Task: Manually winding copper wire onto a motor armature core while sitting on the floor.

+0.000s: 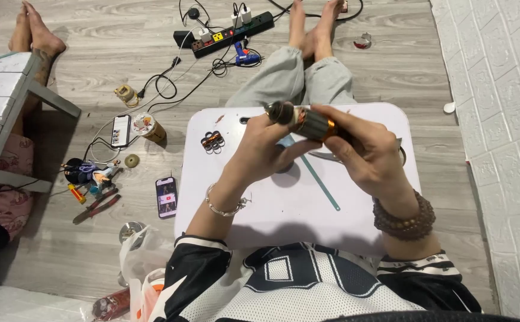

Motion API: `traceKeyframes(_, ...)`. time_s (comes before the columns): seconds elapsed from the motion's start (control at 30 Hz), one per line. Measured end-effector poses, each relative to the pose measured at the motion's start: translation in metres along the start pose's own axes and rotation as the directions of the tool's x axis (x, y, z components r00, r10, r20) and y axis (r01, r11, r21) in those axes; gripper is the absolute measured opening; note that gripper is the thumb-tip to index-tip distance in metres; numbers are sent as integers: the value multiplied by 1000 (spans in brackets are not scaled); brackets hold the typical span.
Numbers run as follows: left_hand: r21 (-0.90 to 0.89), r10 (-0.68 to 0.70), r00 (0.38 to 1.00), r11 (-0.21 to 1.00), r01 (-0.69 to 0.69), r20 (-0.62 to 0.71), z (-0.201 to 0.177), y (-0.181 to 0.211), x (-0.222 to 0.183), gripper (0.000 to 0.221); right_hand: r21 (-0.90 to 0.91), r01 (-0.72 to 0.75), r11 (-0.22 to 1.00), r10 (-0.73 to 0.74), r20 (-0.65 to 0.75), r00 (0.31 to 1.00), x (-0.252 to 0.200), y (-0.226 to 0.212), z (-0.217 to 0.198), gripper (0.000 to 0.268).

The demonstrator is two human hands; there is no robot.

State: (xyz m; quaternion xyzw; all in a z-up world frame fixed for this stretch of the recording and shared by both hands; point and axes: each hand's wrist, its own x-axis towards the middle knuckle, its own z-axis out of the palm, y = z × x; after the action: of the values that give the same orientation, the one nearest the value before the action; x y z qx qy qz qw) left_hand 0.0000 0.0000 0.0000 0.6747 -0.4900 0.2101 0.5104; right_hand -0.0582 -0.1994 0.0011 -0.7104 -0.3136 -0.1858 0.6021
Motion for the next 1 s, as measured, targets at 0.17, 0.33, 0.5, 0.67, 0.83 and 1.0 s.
traceKeyframes(0.17, 205, 35, 987, 979, -3, -155, 5, 16, 11, 21, -101, -1, 995, -9, -94, 996, 7, 8, 1, 37)
traceKeyframes(0.33, 382, 35, 981, 923, 43, -193, 17, -3, -4, 10, -227, -46, 973, 5, -178, 984, 5, 16, -4, 37)
traceKeyframes(0.5, 543, 135, 974, 840, -15, -181, 23, 6, 0, 7, -99, -63, 993, 45, -178, 983, 10, 25, -2, 33)
traceKeyframes(0.67, 580, 111, 975, 814, 24, -195, 27, 8, 1, 6, -18, -80, 997, 76, -159, 984, 12, 22, -4, 34)
traceKeyframes(0.83, 656, 129, 981, 755, 0, -148, 23, 11, 4, 8, 1, -82, 997, 81, -146, 986, 13, 22, -6, 32)
traceKeyframes(1.0, 682, 174, 983, 725, -93, -51, 19, 10, 4, 10, -3, -102, 995, 100, -133, 986, 11, 24, -6, 29)
